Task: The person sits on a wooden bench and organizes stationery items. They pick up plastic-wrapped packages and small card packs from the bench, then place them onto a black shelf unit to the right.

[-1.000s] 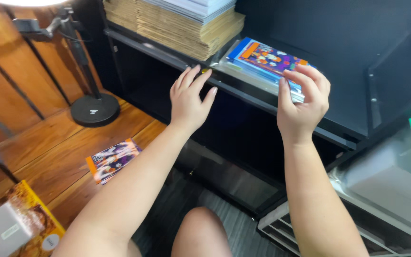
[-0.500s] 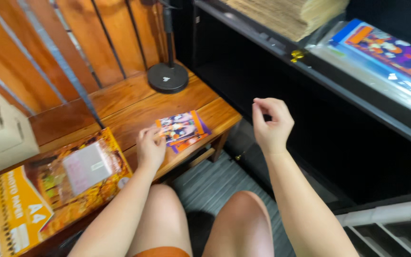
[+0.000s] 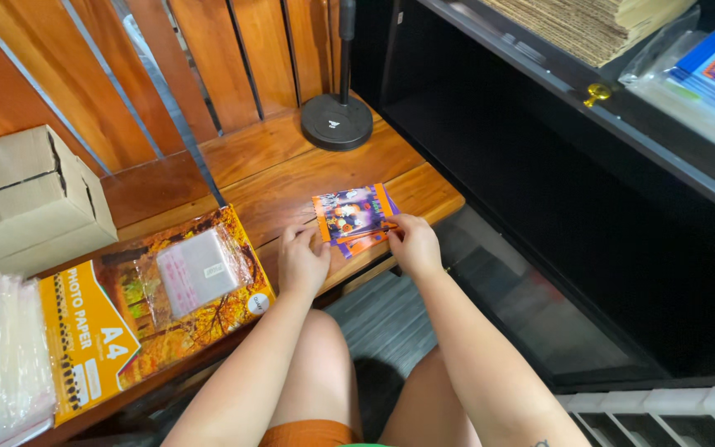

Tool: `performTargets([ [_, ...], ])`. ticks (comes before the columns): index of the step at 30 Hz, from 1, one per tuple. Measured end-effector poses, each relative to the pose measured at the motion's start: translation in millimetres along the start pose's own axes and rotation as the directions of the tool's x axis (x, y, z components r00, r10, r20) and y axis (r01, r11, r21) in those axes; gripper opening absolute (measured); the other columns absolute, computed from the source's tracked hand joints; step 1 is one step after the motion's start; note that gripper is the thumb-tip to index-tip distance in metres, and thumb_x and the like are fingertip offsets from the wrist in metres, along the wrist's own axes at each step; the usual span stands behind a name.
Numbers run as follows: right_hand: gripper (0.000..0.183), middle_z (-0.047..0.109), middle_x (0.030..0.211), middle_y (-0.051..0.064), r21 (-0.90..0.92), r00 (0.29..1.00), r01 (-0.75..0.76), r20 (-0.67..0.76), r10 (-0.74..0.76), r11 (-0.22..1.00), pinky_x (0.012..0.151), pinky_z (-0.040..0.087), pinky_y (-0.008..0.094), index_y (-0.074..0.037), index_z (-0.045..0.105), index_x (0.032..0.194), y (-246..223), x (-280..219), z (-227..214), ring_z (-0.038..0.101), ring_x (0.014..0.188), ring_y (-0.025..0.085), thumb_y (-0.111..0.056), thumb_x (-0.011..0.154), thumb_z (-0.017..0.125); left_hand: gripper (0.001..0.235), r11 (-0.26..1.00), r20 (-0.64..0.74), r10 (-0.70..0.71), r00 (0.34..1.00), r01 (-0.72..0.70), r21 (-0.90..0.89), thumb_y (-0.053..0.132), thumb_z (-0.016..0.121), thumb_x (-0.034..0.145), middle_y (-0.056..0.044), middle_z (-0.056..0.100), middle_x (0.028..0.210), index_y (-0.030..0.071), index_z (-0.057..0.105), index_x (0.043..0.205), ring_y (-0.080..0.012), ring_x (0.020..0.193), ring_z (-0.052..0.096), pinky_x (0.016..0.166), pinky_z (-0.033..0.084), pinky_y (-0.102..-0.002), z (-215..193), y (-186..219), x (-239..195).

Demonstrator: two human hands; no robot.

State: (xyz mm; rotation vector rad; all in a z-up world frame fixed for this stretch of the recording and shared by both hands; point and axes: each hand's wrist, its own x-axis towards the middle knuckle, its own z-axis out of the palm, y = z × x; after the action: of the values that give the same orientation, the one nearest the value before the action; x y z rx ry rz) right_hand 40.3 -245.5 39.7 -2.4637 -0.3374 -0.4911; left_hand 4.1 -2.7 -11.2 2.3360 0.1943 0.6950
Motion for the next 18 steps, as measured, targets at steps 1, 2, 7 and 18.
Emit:
performTargets([
  [1,0.03,0.076,0.109,0.007,0.0,1.0,0.0,0.005,0.0,1.0,0.09,0.062,0.04,-0.016,0.077,0.112,1.6,0.1,3.5,0.07,0.109,0.028,-0.011,0.083,0.08,0.039,1.0,0.001,-0.005,1.0,0.005,0.001,0.027,0.084,0.075,-0.007,0.063,0.118,0.012,0.078,0.11,-0.0315,0.116,0.066,0.103,0.053,-0.039,-2.3,3.3,-0.1],
  [2,0.033,0.075,0.113,0.004,-0.036,0.998,-0.05,0.045,0.052,0.998,0.093,0.06,0.036,-0.017,0.076,0.117,3.3,0.1,6.8,0.068,0.113,0.025,-0.015,0.084,0.08,0.04,1.0,0.024,-0.018,1.0,0.018,0.012,0.028,0.083,0.076,-0.007,0.063,0.119,0.011,0.078,0.112,-0.0305,0.118,0.064,0.103,0.053,-0.038,-4.5,6.8,-0.1],
  [7,0.046,0.073,0.121,0.008,-0.108,0.988,-0.127,0.071,0.136,0.986,0.1,0.057,0.037,-0.012,0.073,0.126,2.6,3.5,13.8,0.066,0.119,0.028,-0.021,0.082,0.083,0.041,0.999,0.048,-0.017,0.999,0.015,0.028,0.029,0.082,0.076,-0.006,0.064,0.118,0.01,0.079,0.113,-0.0289,0.119,0.062,0.103,0.052,-0.038,-7.0,11.7,1.2],
  [18,0.044,0.078,0.11,0.007,0.056,0.906,-0.424,0.049,0.421,0.904,0.094,0.059,0.034,-0.014,0.077,0.123,-22.0,1.2,11.0,0.072,0.109,0.024,-0.014,0.08,0.084,0.04,1.0,0.05,0.027,0.998,-0.027,-0.003,0.026,0.083,0.076,-0.008,0.067,0.114,0.007,0.08,0.112,-0.0294,0.117,0.063,0.103,0.05,-0.039,-10.0,12.0,2.0],
])
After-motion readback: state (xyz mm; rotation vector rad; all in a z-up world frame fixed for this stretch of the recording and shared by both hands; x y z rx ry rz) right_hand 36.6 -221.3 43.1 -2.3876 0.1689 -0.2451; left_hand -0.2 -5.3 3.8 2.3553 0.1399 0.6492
